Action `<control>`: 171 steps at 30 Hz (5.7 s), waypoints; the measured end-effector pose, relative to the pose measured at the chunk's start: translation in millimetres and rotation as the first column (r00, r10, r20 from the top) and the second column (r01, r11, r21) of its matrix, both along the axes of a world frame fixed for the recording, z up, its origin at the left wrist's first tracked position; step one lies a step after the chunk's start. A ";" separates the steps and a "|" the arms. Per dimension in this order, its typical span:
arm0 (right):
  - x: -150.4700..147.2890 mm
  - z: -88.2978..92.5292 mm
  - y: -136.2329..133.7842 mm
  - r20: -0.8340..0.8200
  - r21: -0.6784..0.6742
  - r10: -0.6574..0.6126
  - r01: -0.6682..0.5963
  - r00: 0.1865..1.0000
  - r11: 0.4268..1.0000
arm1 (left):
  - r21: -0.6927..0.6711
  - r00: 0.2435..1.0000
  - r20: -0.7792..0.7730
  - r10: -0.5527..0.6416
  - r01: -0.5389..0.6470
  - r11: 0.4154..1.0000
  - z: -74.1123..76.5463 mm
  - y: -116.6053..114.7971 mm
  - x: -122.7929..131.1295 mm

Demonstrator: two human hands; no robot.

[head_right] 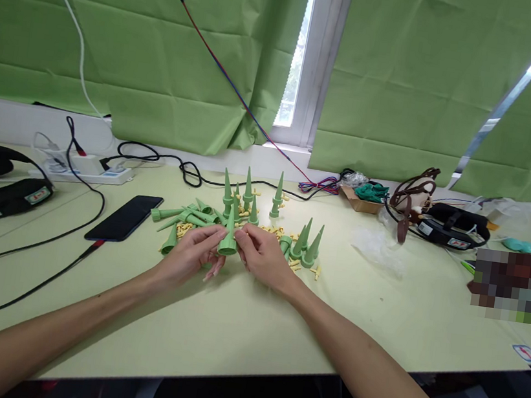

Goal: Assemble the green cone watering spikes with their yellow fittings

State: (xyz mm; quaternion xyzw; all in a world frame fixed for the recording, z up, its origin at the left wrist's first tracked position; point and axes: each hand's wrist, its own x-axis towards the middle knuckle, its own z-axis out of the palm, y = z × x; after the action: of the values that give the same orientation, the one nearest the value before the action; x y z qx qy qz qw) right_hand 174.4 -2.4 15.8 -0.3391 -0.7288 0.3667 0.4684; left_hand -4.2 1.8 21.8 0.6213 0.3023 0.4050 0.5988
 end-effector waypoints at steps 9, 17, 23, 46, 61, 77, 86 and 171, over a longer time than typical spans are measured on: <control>0.8 -3.6 2.9 0.056 0.042 -0.011 0.008 0.998 0.999 | 0.156 0.995 -0.094 0.046 -0.031 0.987 0.1 -0.2 -2.4; -0.5 -0.3 0.5 0.098 0.043 -0.036 0.032 0.994 0.999 | 0.270 0.971 -0.190 0.147 -0.092 0.958 -1.5 -3.4 -3.2; -1.8 0.8 -0.6 0.106 0.011 -0.065 0.065 0.992 0.998 | 0.549 0.917 -0.261 0.301 -0.115 0.828 -6.4 -5.6 -2.9; -5.6 -5.8 -0.9 0.170 0.215 -0.194 0.156 0.966 0.964 | 0.441 0.943 -0.155 0.295 -0.201 0.875 -7.3 -3.8 -1.0; -1.5 -8.6 -4.5 0.376 0.450 -0.257 0.067 0.890 0.891 | 0.287 0.965 -0.175 0.194 -0.139 0.948 -4.2 0.3 -1.8; -8.1 -15.6 -6.9 0.500 0.633 -0.435 0.026 0.748 0.773 | 0.239 0.955 -0.244 0.165 -0.106 0.965 -7.0 3.9 -1.8; -10.8 -14.6 -7.8 0.537 0.644 -0.474 0.024 0.698 0.765 | 0.227 0.960 -0.236 0.153 -0.099 0.969 -10.0 6.2 -2.1; -20.9 -18.3 -8.7 0.617 0.666 -0.548 -0.005 0.565 0.746 | 0.176 0.962 -0.210 0.173 -0.137 0.975 -8.1 3.0 0.0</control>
State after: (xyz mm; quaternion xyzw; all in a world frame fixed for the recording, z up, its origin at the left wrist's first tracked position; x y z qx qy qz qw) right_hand 153.4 -11.1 -2.5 -0.4119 -0.8667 -0.1527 0.2361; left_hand -4.2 4.8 13.7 0.6834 0.3822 0.4011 0.4754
